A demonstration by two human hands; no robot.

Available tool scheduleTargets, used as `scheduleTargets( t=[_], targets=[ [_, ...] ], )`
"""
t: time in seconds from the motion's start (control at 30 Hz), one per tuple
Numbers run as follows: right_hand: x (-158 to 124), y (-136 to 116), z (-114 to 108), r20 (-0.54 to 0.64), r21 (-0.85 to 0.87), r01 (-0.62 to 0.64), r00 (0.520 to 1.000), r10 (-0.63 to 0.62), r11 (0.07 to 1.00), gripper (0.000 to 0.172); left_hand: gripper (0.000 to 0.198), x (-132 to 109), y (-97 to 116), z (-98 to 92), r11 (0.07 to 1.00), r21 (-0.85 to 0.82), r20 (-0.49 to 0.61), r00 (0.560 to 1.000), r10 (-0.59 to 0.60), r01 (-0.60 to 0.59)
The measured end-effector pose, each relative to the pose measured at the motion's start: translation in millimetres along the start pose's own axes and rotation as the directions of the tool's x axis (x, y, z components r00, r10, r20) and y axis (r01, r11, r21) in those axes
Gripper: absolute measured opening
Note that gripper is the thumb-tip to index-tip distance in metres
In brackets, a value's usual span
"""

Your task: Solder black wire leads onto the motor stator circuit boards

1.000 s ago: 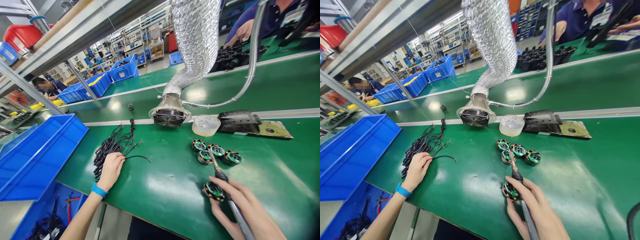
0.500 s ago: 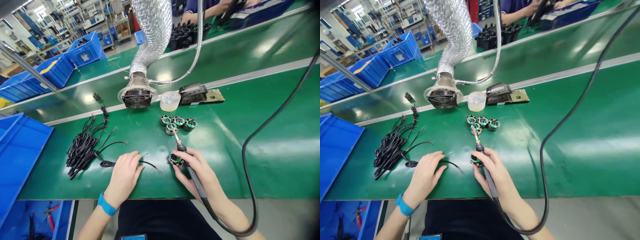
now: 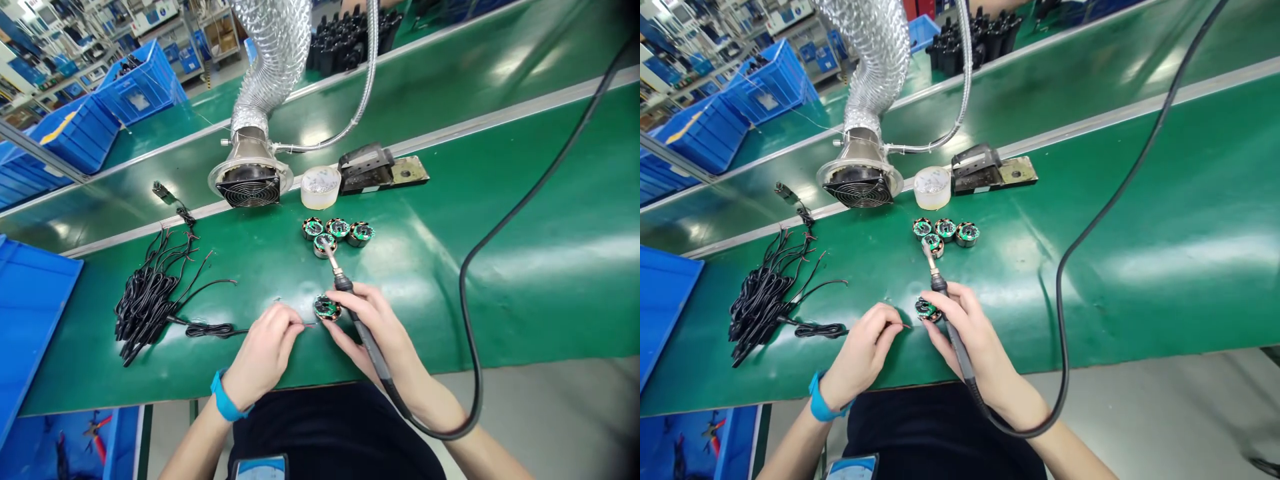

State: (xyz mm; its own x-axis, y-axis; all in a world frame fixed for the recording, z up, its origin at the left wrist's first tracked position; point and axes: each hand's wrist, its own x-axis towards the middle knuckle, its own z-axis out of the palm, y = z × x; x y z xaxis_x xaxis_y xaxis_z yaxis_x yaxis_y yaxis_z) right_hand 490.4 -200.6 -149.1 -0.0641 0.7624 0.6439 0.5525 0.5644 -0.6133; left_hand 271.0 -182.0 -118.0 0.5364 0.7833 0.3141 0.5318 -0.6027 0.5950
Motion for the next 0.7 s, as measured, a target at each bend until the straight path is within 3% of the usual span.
scheduleTargets(
  t=[0.1,0.17,0.4,0.5,0.57,0.63,0.7],
  targets=[
    [2.1,-1.5,3.5,0.050,0.074,-0.020,0.999,0.016,0.997,0.051,0.013,-2.9,6.2,3.0,0.954,-0.243,-0.122,0.971,-0.208,0.174],
    [2.0,-2.3,5.3,0.085,0.118,-0.020,0.996,0.010,0.993,0.053,0.015,-1.9,9.3,5.3,0.924,-0.313,-0.155,0.948,-0.276,0.218],
    [2.5,-11.0,5.5,0.152,0.209,-0.057,0.988,0.025,0.976,0.056,0.029,9.2,15.9,7.0,0.809,-0.489,-0.091,0.903,-0.419,0.326],
    [1.7,-14.0,11.2,0.065,0.121,-0.043,0.997,0.035,0.992,0.057,0.037,8.1,13.9,6.7,0.718,-0.568,-0.023,0.864,-0.502,0.402],
    [-0.4,-15.4,16.9,-0.007,-0.024,-0.036,0.999,0.035,0.999,0.057,0.040,6.3,11.3,6.2,0.671,-0.605,0.011,0.848,-0.530,0.428],
    [-2.8,-17.0,21.6,-0.066,-0.187,-0.023,0.998,0.011,0.982,0.055,0.037,5.3,8.8,4.9,0.672,-0.621,-0.006,0.855,-0.518,0.403],
    [-4.2,-18.8,24.1,-0.083,-0.237,-0.016,0.997,-0.004,0.971,0.051,0.030,5.8,7.6,2.7,0.717,-0.610,-0.057,0.884,-0.464,0.338]
  ],
)
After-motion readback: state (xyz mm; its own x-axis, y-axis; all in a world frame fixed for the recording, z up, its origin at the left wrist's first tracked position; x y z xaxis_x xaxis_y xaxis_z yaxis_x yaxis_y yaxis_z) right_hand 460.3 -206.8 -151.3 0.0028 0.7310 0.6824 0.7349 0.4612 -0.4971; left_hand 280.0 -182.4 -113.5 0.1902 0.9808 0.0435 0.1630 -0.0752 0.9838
